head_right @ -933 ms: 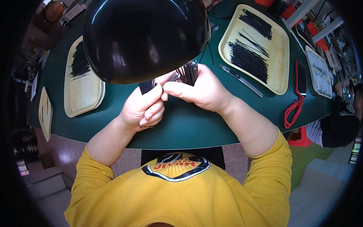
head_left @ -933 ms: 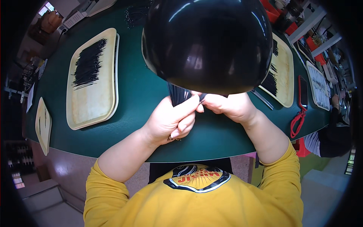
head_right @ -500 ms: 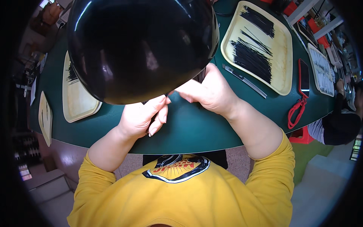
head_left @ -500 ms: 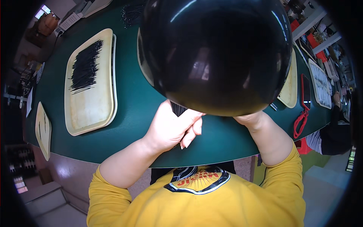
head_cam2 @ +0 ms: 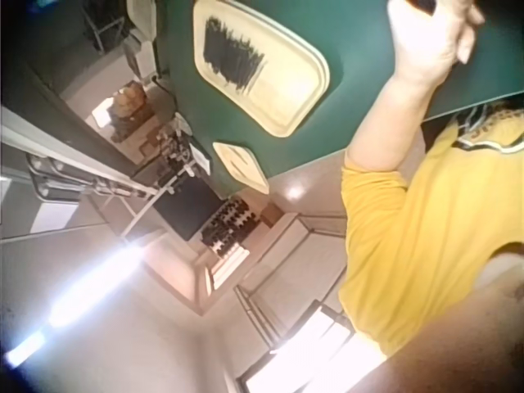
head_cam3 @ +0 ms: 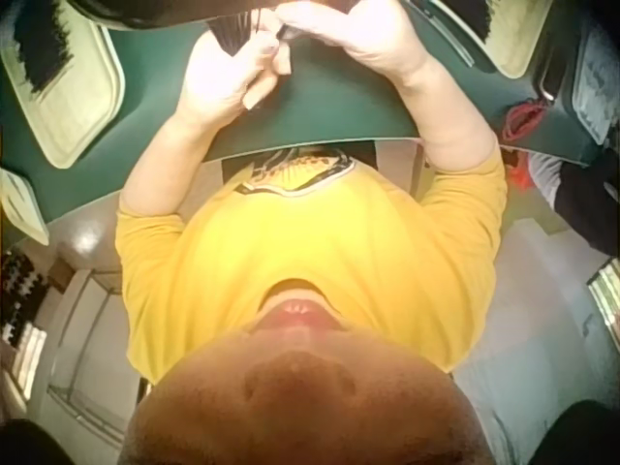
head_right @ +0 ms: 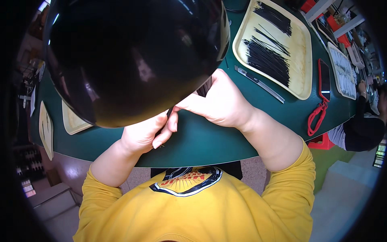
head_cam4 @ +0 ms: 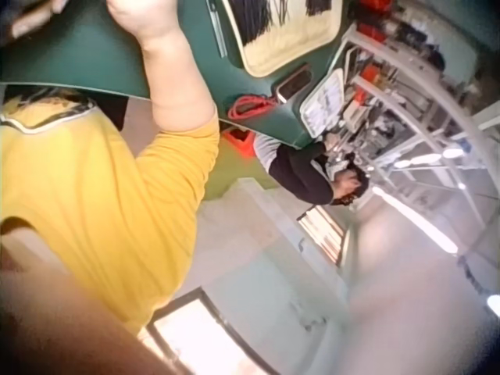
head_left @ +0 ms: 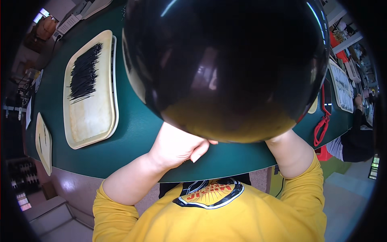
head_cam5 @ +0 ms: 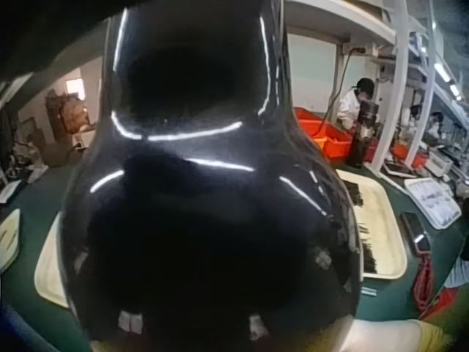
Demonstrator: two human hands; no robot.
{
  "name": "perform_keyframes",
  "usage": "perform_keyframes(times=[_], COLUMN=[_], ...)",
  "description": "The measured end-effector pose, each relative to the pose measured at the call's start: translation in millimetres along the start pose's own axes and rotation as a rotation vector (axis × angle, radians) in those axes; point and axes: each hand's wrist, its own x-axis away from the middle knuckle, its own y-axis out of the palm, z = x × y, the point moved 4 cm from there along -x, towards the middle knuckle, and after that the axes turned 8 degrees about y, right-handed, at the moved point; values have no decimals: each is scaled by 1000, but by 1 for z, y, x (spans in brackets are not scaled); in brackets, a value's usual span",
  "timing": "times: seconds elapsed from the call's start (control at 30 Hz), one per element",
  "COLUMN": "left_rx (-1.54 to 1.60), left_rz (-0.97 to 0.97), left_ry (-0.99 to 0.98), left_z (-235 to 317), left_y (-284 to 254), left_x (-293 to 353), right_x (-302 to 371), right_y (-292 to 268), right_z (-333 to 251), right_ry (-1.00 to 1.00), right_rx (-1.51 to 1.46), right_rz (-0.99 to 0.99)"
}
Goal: The recorder is picking up bundles of black bristles and inserting them into component bases at a factory workstation.
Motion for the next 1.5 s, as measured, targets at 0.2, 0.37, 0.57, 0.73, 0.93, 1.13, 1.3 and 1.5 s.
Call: perform_keyframes(times=[0.2,0.37,0.57,0.73,0.93,1.13,1.3,1.5], left_rx=[48,-42,21,-42,-365,-386,-408,-88], left_rz=[18,-42,-51,-97,61,68,69,-30], left_ry=[-37,-30,-3,5,92,87,77,-4], left_z=[-1,2,2,1,-2,0,-1,2], left_y=[-7,-3,-1,-1,-2,0,-1,-5], left_x=[2,2,3,1,3,2,5,3], right_x=[5,3,5,7,6,6,1,3], right_y=[-14,-7,-18,-17,-15,-23,-16,-12], right_z=[12,5,11,10,4,7,1,6], right_ry=[106,122,60,-12,-191,-253,-54,131], right_rx=[-218,-177,-274,-101,118,203,-33,-487], right_rz=[-73,93,111,72,272,296,29,7])
